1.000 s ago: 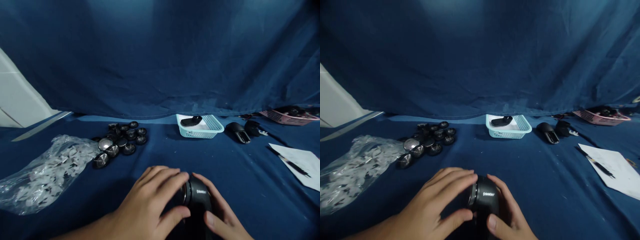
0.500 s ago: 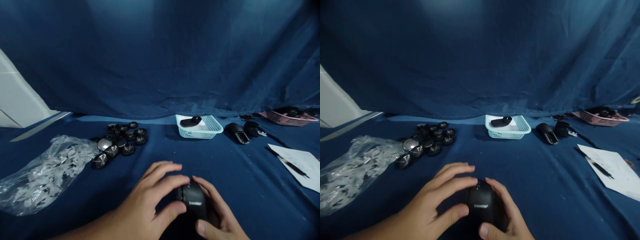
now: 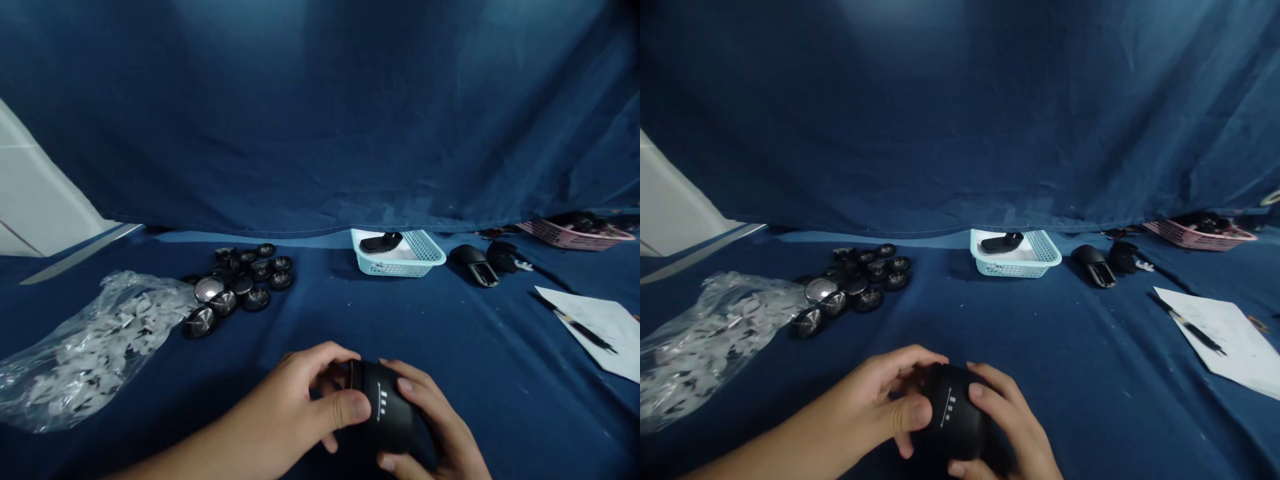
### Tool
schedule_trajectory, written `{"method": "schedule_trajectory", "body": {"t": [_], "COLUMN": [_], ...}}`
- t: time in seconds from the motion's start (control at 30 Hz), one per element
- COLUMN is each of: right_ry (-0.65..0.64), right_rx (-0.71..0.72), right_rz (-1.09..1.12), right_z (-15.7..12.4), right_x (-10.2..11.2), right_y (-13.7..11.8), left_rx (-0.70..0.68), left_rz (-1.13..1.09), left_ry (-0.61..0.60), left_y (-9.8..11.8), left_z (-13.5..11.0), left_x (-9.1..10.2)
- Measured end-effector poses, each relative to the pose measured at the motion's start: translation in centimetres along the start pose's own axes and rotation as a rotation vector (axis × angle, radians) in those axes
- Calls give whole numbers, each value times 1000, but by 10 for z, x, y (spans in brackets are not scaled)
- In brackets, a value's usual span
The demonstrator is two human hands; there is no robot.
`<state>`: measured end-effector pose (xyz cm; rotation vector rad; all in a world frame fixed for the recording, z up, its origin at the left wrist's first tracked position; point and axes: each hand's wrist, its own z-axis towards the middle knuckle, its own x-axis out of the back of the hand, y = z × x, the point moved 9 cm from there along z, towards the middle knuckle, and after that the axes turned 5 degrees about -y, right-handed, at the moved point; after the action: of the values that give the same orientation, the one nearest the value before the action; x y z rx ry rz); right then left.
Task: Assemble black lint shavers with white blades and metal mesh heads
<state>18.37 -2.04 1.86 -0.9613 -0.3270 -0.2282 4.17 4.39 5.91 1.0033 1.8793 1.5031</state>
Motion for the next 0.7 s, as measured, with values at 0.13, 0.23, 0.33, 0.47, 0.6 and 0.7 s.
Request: {"method": "schedule_trajectory", "body": {"t": [0.13,0.23,0.33,0.47,0.6,0.7], "right_ry": [32,12,-4,-14,-32,-36], "right_rx": [56,82,91,111,-61,-392], "right_rz": [-118,-158,-167,-120,32,370], "right_z": [-4,-5,-4,-6,-11,-11], "right_x": [2,1,0,1,1,-10], "right_y": [-8,-11,-13,-11,5,20], "left_rx": [-86,-121,-112,-136,-192,-203], "left_rz": [65,129,228,336,410,487], "left_ry": [18,31,93,138,160,189], "left_y": [12,22,29,37,38,32], "left_z": [-8,-12,-16,-23,-23,-20], "left_x": [-2,-4,-3,-5,-5,-1]}}
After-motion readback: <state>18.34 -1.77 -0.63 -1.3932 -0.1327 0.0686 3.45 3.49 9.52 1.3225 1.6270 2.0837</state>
